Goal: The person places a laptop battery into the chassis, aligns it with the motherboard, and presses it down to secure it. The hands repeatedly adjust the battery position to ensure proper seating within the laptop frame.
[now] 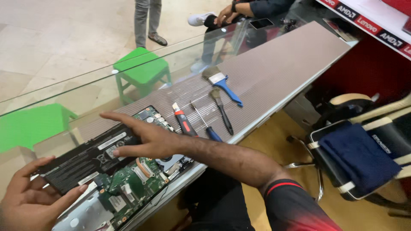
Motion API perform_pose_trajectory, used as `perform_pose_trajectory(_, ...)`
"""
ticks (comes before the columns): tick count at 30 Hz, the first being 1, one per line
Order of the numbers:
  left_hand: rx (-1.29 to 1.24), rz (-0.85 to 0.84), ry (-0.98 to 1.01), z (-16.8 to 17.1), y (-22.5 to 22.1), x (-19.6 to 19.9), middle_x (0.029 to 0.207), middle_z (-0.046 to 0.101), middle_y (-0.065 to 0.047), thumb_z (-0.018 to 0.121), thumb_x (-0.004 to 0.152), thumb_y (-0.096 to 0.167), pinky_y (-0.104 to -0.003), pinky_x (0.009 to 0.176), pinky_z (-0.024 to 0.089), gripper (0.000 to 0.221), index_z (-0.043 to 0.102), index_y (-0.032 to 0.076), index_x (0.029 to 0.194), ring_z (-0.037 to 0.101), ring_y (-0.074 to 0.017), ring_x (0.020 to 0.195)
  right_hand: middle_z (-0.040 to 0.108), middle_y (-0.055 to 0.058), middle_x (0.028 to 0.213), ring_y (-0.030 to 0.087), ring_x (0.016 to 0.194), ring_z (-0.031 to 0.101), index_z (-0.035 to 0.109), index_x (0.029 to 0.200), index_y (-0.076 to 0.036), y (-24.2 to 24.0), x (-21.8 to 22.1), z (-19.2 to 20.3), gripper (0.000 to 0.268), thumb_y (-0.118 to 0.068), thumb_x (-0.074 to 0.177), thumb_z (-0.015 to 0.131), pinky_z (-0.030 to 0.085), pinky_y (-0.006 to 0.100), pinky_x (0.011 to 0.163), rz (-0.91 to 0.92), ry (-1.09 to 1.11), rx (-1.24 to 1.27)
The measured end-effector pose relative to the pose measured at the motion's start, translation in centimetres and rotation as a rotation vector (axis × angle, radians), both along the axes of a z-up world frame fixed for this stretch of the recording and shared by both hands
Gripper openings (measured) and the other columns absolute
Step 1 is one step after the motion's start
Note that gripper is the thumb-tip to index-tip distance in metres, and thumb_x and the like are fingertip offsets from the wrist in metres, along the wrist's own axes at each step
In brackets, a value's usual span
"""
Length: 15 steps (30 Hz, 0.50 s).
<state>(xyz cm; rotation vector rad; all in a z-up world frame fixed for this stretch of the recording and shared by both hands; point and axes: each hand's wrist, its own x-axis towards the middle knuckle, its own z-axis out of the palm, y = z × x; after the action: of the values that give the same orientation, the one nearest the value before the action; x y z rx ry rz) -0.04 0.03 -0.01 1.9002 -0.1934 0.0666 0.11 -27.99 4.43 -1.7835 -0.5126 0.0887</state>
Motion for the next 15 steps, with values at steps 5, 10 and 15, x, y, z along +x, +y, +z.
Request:
perform_pose_trajectory(5,-0.040,-0.011,0.111,0.4,-1.0,1.4,0.122,0.062,-0.036,0.073,0.073,-0.026,-0.046,0.091,0.049,0.100,0.036,-0.009,0.164,0.064,-0.0416,0.094,0.052,0.002,0.154,0.012,0.140,0.049,0.046,0.154,-0.014,0.7,3.0,-3.5,0.065,-0.026,0.095,0.072,0.037,0.028,0.122,-0.018,0.057,0.098)
perform_pose_trajectory(10,0.057,-0.005,0.203,-0.6,-0.6,3.8,0.120,0.066,-0.032,0.079,0.074,-0.015,-0.043,0.087,0.051,0.090,0.045,-0.003,0.157,0.066,-0.0361,0.098,0.059,0.011,0.128,0.021,0.109,0.065,0.054,0.137,-0.012,1.6,5.6,-5.2,0.051,-0.013,0.090,0.073,0.070,0.034,0.073,-0.046,0.352,0.325)
perform_pose_trajectory(15,0.267,-0.001,0.072,-1.7,-1.2,4.6,0.120,0.067,-0.016,0.090,0.071,0.015,-0.035,0.065,0.045,0.079,0.057,0.000,0.141,0.059,-0.0238,0.086,0.053,0.007,0.143,0.021,0.123,0.056,0.050,0.144,-0.017,-1.7,7.2,-4.2,0.086,-0.036,0.069,0.087,0.051,0.030,0.099,0.005,0.323,-0.060)
